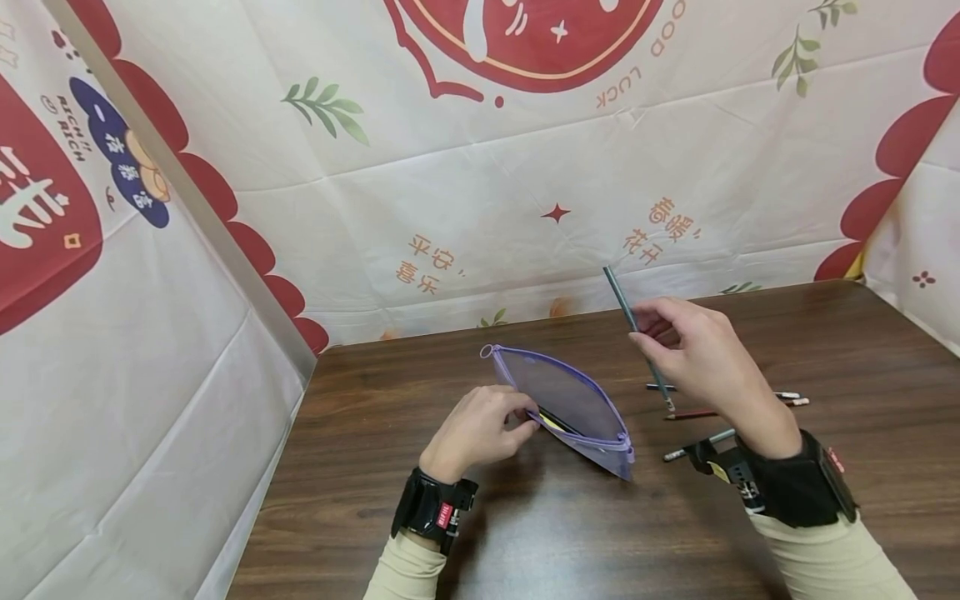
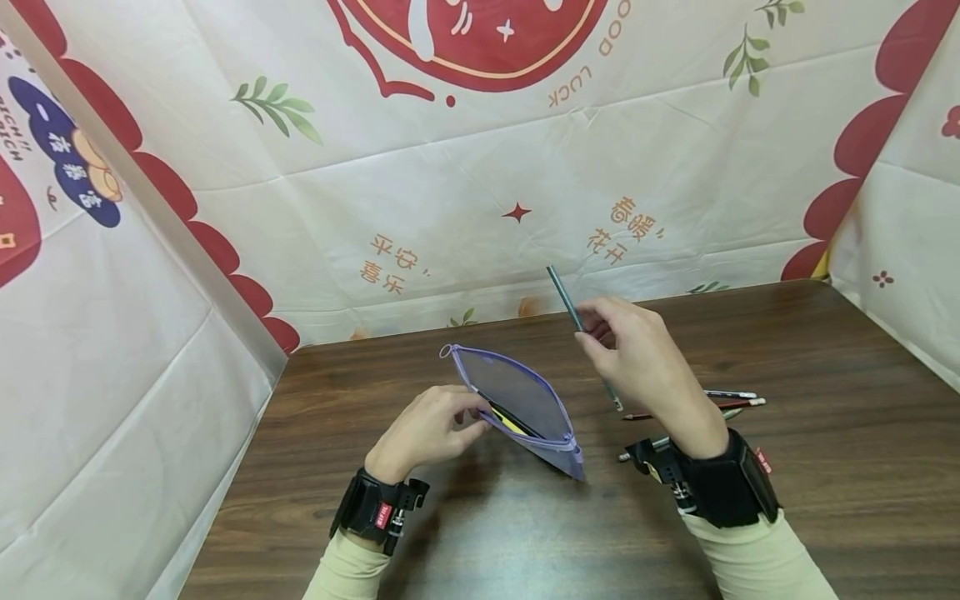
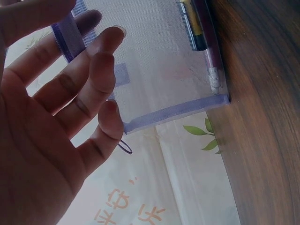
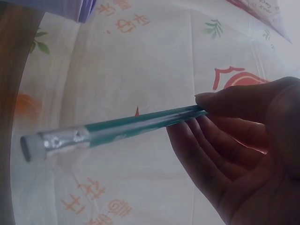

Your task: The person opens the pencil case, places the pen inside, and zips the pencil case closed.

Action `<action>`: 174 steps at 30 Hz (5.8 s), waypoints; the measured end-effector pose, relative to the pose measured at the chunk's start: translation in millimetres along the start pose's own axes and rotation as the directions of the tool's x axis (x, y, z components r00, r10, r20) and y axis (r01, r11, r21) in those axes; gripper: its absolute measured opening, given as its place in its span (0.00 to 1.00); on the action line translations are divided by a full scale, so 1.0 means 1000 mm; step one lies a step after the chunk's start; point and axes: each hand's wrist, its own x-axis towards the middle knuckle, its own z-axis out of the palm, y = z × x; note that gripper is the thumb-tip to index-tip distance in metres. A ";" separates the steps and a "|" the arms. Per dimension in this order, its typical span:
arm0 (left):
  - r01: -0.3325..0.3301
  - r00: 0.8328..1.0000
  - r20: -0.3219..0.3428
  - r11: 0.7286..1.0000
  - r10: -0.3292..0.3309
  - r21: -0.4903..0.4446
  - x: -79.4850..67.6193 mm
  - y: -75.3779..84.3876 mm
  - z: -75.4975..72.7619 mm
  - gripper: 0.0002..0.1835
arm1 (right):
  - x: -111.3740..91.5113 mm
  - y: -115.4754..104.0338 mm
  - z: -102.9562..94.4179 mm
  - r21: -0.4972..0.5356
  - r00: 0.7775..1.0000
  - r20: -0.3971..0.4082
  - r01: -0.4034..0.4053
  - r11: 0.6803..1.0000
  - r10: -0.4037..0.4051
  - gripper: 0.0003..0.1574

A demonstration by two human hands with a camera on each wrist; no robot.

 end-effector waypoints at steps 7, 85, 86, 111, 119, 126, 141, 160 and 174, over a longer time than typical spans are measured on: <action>-0.009 1.000 -0.003 1.000 0.009 0.002 0.001 0.000 0.000 0.08 | 0.000 -0.005 -0.001 -0.024 0.999 -0.034 -0.019 1.000 0.018 0.16; -0.074 0.997 0.011 0.997 0.074 0.016 0.002 0.006 0.007 0.07 | -0.005 -0.036 -0.001 0.074 0.989 -0.142 0.037 0.997 -0.027 0.20; -0.074 0.997 0.010 0.997 0.074 0.014 0.002 0.007 0.007 0.07 | -0.005 -0.037 0.000 0.078 0.990 -0.141 0.040 0.996 -0.029 0.20; -0.055 0.998 0.029 0.998 0.055 0.000 0.002 0.007 0.005 0.07 | -0.007 -0.041 0.025 0.140 0.998 -0.040 0.048 0.989 -0.043 0.19; -0.051 0.998 0.034 0.999 0.051 -0.002 0.002 0.008 0.005 0.06 | -0.006 -0.038 0.032 0.155 0.999 -0.011 0.052 0.987 -0.051 0.18; -0.053 0.998 0.034 0.999 0.053 -0.004 0.002 0.008 0.005 0.06 | -0.007 -0.034 0.038 0.141 0.999 0.016 0.039 0.989 -0.041 0.17; -0.050 0.998 0.037 0.999 0.050 -0.005 0.002 0.008 0.005 0.06 | -0.007 -0.027 0.046 0.120 0.991 0.131 -0.020 0.993 0.004 0.15; -0.056 0.998 0.030 0.998 0.056 0.016 0.003 0.007 0.005 0.06 | -0.006 -0.022 0.049 0.097 0.956 0.292 -0.062 0.993 0.032 0.14; -0.057 0.998 0.034 0.998 0.057 0.008 0.003 0.007 0.005 0.06 | -0.007 -0.021 0.053 0.077 0.945 0.325 -0.059 0.995 0.031 0.12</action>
